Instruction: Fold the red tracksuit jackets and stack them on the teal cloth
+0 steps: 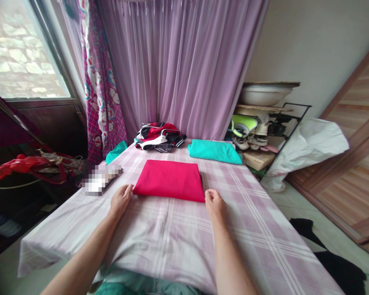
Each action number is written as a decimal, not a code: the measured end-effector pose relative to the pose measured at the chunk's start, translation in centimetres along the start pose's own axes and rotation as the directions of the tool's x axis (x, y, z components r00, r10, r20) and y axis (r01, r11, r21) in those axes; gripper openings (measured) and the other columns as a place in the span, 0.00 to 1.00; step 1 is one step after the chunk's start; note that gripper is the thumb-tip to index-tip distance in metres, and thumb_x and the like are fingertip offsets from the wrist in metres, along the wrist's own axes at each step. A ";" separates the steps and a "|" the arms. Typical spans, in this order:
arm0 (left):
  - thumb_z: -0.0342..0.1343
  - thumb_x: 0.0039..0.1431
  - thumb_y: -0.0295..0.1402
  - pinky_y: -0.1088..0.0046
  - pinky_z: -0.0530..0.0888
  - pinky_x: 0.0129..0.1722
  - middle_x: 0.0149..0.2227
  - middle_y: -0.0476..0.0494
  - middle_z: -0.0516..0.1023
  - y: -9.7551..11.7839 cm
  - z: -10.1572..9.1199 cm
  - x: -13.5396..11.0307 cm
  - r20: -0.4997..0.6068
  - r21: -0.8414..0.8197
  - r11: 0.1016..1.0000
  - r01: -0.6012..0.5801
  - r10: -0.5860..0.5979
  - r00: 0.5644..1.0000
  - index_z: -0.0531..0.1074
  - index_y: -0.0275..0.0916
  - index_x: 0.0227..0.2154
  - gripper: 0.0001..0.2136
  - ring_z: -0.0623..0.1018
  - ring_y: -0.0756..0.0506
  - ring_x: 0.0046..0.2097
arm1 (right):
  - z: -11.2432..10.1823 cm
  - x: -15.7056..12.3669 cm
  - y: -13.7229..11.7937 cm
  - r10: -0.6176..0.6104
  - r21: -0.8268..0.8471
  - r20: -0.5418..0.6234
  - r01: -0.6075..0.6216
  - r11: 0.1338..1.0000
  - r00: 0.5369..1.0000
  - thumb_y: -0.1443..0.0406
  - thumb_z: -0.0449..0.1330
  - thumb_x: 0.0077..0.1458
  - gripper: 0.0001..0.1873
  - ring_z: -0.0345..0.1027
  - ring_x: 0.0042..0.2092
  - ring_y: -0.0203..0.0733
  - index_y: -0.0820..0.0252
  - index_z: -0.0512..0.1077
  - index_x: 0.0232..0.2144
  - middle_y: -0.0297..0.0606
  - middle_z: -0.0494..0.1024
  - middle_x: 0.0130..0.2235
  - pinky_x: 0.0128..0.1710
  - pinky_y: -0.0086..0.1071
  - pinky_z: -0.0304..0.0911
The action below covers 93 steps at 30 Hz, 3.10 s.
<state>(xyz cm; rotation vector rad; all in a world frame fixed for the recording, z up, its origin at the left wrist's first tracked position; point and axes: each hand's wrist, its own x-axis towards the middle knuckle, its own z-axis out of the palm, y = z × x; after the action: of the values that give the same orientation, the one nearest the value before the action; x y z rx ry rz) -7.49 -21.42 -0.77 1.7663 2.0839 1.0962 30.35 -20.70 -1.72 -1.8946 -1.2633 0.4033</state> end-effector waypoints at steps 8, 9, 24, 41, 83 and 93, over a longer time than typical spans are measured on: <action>0.44 0.60 0.49 0.62 0.72 0.53 0.46 0.36 0.83 -0.5 1.0 0.2 -0.010 0.006 0.998 -0.067 0.067 0.998 0.77 0.40 0.31 0.21 0.80 0.38 0.49 | 0.1 -0.3 0.4 -0.213 -0.136 0.029 0.215 0.967 0.977 0.50 0.50 0.59 0.22 0.72 0.34 0.43 0.53 0.78 0.29 0.40 0.81 0.31 0.32 0.32 0.57; 0.45 0.60 0.50 0.61 0.72 0.54 0.47 0.35 0.82 -0.6 1.1 0.2 -0.004 0.020 0.995 -0.097 0.097 0.995 0.77 0.40 0.30 0.21 0.79 0.38 0.50 | 0.3 -0.3 0.6 -0.271 -0.154 0.027 0.272 0.950 0.962 0.49 0.51 0.59 0.22 0.71 0.34 0.43 0.54 0.77 0.27 0.40 0.81 0.31 0.33 0.32 0.57; 0.45 0.54 0.46 0.63 0.74 0.46 0.33 0.42 0.82 0.8 -0.3 -0.2 -0.015 -0.038 0.998 -0.056 0.055 0.998 0.73 0.43 0.25 0.16 0.79 0.40 0.41 | 1.4 0.5 0.9 -0.444 -0.025 -0.049 0.443 0.896 0.895 0.57 0.48 0.48 0.15 0.62 0.28 0.40 0.53 0.59 0.14 0.36 0.70 0.21 0.31 0.32 0.54; 0.46 0.54 0.51 0.67 0.73 0.39 0.28 0.45 0.80 0.8 -0.3 -0.3 -0.053 -0.063 0.997 0.042 -0.046 0.998 0.72 0.43 0.22 0.19 0.78 0.41 0.35 | 0.7 0.2 0.9 -0.336 -0.057 -0.011 0.334 0.941 0.942 0.56 0.49 0.54 0.18 0.69 0.34 0.43 0.54 0.69 0.17 0.39 0.78 0.28 0.36 0.32 0.60; 0.44 0.67 0.43 0.55 0.64 0.66 0.54 0.43 0.78 0.8 0.9 -0.8 0.034 0.042 0.907 -0.419 0.418 0.908 0.78 0.44 0.45 0.18 0.73 0.41 0.59 | 3.0 -4.4 -4.0 -0.690 -0.301 0.160 0.701 0.647 0.706 0.60 0.51 0.66 0.19 0.61 0.63 0.50 0.52 0.76 0.52 0.42 0.76 0.58 0.66 0.56 0.38; 0.44 0.68 0.42 0.50 0.60 0.64 0.57 0.42 0.77 4.8 0.8 2.3 0.037 0.187 0.885 -0.426 0.427 0.904 0.77 0.45 0.48 0.18 0.70 0.37 0.62 | 3.5 -0.7 -6.5 -0.648 -0.294 0.121 0.651 0.700 0.752 0.59 0.48 0.66 0.22 0.62 0.62 0.52 0.56 0.73 0.56 0.48 0.72 0.61 0.64 0.57 0.44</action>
<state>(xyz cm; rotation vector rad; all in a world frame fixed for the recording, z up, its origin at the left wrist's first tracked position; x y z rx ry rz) -3.91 -18.89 2.45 2.4020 1.9032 1.0209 23.73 -18.60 0.98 -1.5347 -1.9922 -0.1913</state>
